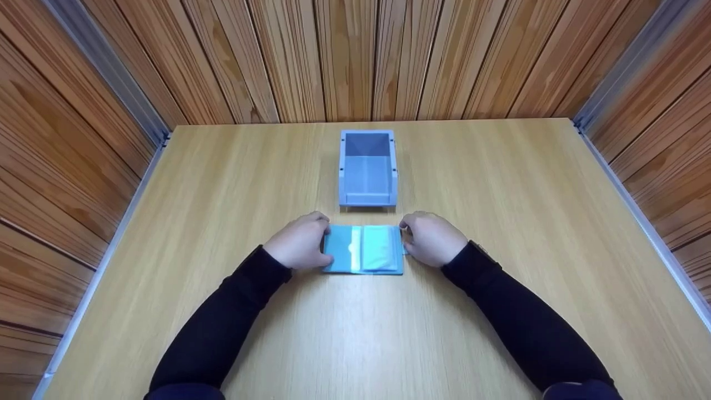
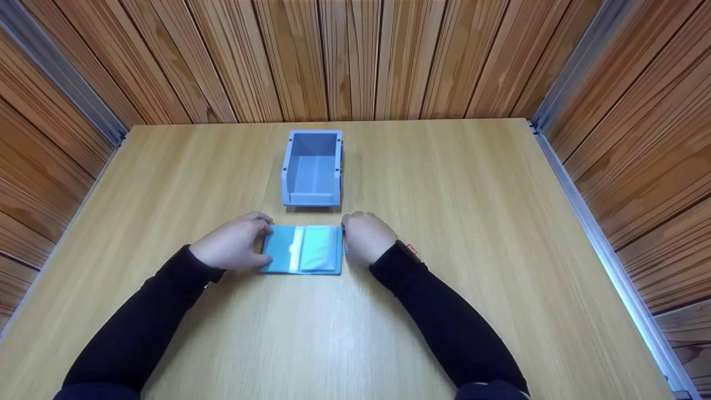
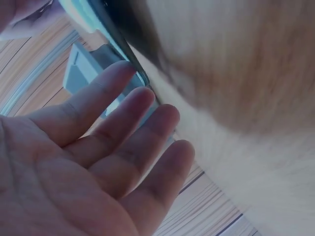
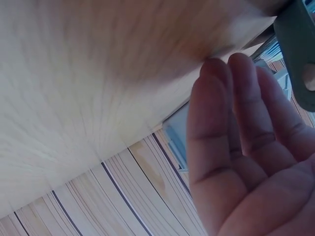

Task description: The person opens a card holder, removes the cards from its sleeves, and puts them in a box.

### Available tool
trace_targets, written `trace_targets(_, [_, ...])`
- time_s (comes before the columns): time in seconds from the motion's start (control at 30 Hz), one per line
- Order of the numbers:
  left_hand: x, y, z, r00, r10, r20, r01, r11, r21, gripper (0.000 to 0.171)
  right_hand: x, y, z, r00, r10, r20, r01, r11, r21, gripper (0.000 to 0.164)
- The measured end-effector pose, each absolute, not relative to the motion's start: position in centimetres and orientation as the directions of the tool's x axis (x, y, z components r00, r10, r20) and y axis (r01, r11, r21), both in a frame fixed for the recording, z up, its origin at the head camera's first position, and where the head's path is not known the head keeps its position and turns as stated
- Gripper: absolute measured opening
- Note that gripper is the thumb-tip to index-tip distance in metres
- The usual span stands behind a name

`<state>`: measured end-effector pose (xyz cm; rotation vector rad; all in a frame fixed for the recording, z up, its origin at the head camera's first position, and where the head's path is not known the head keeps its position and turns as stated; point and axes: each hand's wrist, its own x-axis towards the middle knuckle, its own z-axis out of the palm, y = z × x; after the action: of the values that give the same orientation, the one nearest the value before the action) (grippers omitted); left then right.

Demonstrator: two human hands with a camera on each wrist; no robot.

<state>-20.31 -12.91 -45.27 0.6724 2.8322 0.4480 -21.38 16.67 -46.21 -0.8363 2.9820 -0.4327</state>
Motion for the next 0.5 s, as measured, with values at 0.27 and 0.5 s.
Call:
trace_targets(0.27, [-20.49, -12.88, -45.71, -0.879, 0.461, -0.117, 0.409, 0.858, 0.311, 0.053, -21.4, 16.62, -45.87, -0.857, -0.512, 0.058, -0.506, 0.817, -0.277, 0.042])
trace_targets(0.5, [-20.38, -12.73, -45.75, -0.886, 0.45, -0.111, 0.404, 0.868, 0.289, 0.049, -20.71, 15.8, -45.39, -0.839, -0.541, 0.049, -0.522, 0.778, -0.35, 0.091])
